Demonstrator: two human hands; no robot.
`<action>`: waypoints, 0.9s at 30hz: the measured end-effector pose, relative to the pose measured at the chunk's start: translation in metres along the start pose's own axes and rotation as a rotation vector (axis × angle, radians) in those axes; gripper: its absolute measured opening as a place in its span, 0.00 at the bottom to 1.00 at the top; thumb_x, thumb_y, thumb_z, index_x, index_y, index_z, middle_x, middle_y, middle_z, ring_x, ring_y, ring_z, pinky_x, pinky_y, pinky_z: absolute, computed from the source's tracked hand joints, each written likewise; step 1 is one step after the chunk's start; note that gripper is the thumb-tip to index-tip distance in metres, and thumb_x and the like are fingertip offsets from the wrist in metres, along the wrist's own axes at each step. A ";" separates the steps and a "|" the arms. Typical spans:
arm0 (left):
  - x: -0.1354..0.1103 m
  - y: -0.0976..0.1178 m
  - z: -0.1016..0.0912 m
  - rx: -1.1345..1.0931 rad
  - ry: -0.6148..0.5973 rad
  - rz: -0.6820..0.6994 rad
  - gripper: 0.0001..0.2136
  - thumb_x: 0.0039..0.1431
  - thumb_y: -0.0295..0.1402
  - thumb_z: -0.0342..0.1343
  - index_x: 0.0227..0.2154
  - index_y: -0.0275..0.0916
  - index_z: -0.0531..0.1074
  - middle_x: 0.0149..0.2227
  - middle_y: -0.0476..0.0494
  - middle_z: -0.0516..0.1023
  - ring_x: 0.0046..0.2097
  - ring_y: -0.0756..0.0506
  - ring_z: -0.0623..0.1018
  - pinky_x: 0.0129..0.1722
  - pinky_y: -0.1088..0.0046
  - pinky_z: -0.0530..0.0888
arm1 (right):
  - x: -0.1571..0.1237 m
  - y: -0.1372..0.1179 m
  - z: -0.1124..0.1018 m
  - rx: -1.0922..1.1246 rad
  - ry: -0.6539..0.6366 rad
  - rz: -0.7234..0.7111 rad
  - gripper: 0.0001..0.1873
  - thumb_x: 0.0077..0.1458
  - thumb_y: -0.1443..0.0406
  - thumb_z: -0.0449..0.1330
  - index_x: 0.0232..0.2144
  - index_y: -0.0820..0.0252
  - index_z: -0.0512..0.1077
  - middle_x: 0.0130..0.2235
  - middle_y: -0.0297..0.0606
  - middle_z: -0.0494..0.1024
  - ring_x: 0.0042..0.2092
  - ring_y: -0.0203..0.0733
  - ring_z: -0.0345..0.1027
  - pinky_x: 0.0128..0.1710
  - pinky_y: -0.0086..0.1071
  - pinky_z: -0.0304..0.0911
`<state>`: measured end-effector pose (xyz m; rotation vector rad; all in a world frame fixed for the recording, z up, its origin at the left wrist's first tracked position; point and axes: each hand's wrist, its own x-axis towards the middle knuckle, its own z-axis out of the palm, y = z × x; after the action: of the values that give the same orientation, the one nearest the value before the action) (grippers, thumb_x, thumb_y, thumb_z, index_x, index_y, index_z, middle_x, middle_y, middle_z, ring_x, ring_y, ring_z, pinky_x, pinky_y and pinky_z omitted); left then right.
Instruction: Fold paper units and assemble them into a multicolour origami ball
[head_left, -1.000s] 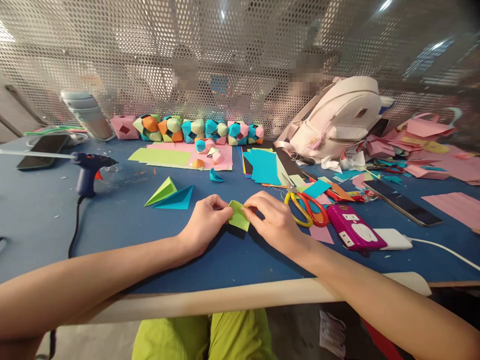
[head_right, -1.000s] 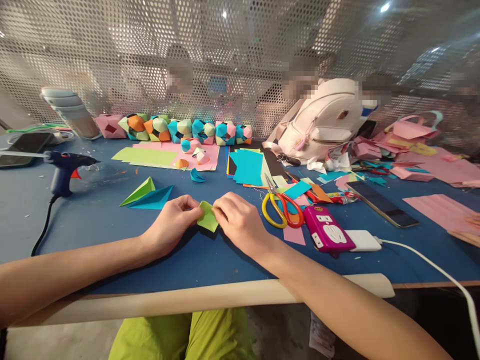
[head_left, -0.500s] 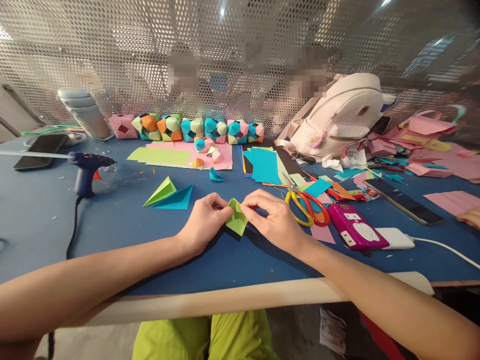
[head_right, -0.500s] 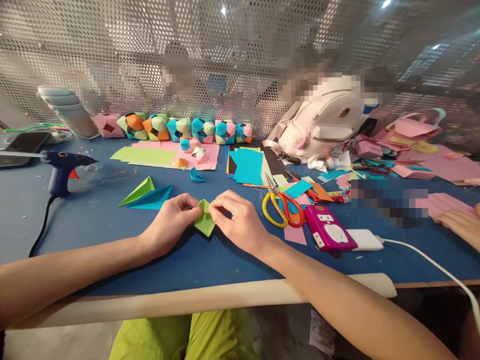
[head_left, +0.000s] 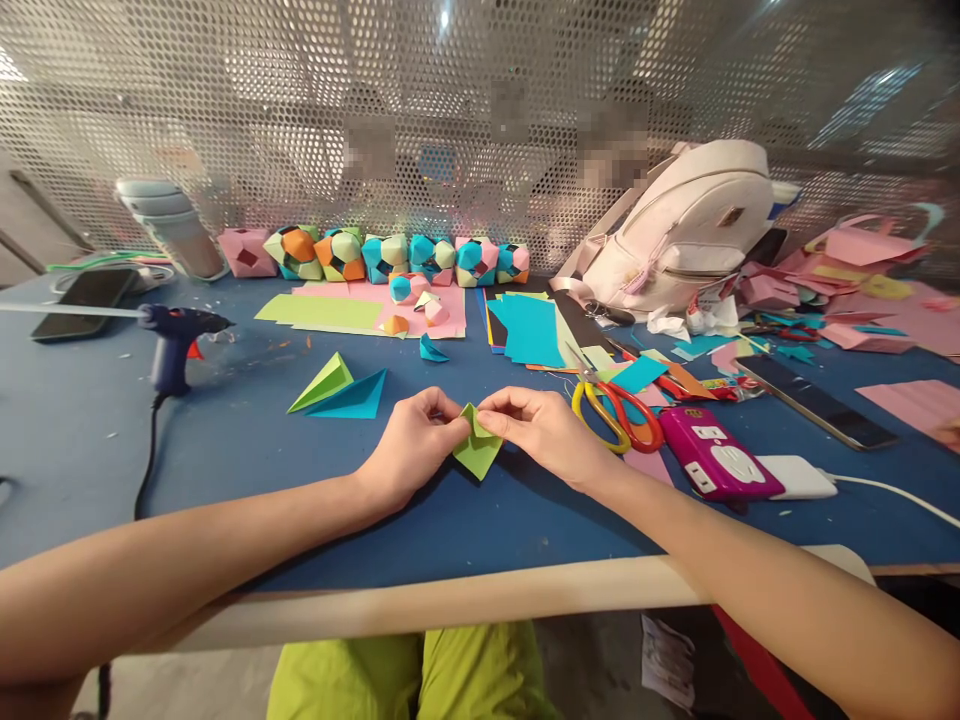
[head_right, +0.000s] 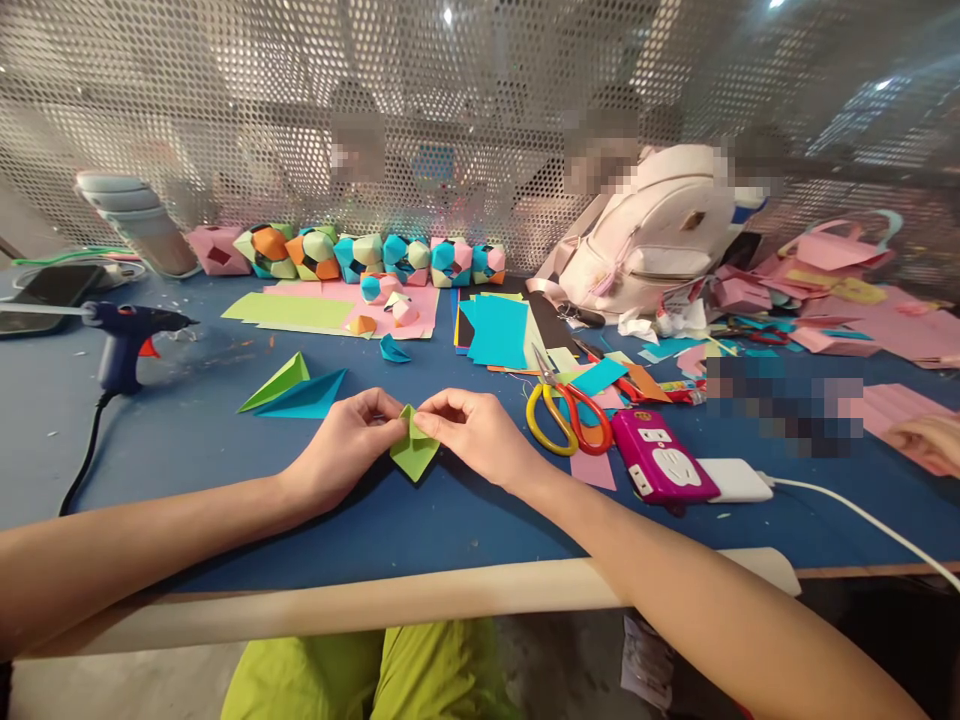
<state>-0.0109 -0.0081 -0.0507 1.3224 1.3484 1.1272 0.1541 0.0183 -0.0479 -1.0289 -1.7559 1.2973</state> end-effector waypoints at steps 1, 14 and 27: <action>0.000 0.000 0.000 0.002 -0.003 0.001 0.05 0.44 0.31 0.56 0.21 0.37 0.66 0.22 0.53 0.70 0.27 0.53 0.66 0.27 0.76 0.62 | 0.000 0.000 0.000 -0.026 0.002 -0.008 0.13 0.50 0.57 0.62 0.30 0.62 0.74 0.29 0.34 0.75 0.32 0.35 0.66 0.33 0.30 0.62; -0.001 0.000 -0.001 0.055 -0.023 0.002 0.06 0.45 0.33 0.56 0.21 0.37 0.66 0.24 0.52 0.70 0.28 0.52 0.67 0.27 0.75 0.62 | 0.000 -0.002 -0.001 -0.186 0.053 -0.041 0.11 0.50 0.59 0.61 0.27 0.62 0.75 0.28 0.36 0.77 0.29 0.36 0.68 0.30 0.28 0.63; -0.002 0.001 0.000 -0.004 -0.059 0.003 0.07 0.44 0.33 0.58 0.21 0.38 0.66 0.24 0.52 0.70 0.28 0.51 0.67 0.28 0.75 0.62 | -0.003 0.000 0.000 -0.180 0.115 -0.063 0.10 0.49 0.60 0.62 0.24 0.62 0.74 0.26 0.36 0.77 0.28 0.36 0.68 0.29 0.29 0.63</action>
<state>-0.0104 -0.0102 -0.0496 1.3447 1.3012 1.0838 0.1555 0.0162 -0.0482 -1.1162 -1.8263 1.0349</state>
